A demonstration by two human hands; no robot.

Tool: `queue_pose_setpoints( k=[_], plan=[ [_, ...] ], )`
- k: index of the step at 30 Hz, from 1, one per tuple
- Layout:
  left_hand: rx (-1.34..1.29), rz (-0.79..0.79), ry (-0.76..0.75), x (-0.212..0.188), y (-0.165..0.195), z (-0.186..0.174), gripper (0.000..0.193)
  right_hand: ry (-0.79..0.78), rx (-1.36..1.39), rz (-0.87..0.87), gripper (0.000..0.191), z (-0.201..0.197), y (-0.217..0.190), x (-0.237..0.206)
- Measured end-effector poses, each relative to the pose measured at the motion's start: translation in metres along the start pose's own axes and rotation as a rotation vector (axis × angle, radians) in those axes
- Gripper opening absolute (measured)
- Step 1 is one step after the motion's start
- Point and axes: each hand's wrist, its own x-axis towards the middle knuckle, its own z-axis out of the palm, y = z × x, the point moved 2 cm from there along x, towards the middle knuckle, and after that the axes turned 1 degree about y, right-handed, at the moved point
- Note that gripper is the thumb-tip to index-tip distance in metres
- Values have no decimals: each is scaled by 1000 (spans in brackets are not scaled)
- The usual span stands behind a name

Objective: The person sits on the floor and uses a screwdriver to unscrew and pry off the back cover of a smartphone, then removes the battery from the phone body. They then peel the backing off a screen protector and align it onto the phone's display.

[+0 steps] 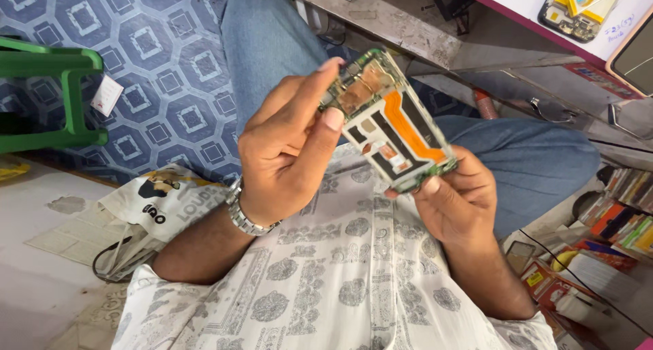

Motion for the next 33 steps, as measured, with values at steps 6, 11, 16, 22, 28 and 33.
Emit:
queue_pose_setpoints(
  k=[6, 11, 16, 22, 28, 33],
  plan=[
    [17, 82, -205, 9, 5, 4, 32, -180, 267, 337, 75, 12, -1, 4],
    [-85, 36, -258, 8, 7, 11, 34, -120, 216, 334, 81, 16, 0, 6],
    [15, 129, -240, 6, 6, 18, 34, -92, 172, 275, 79, 12, 4, 5],
    [255, 263, -213, 10, 16, 20, 21, -117, 121, 217, 79, 12, 6, 5],
    [307, 315, -274, 17, 24, 22, 17, -89, 104, 173, 78, 14, 6, 5],
    [311, 314, -274, 18, 26, 24, 18, -94, 113, 174, 78, 15, 6, 3]
  ],
)
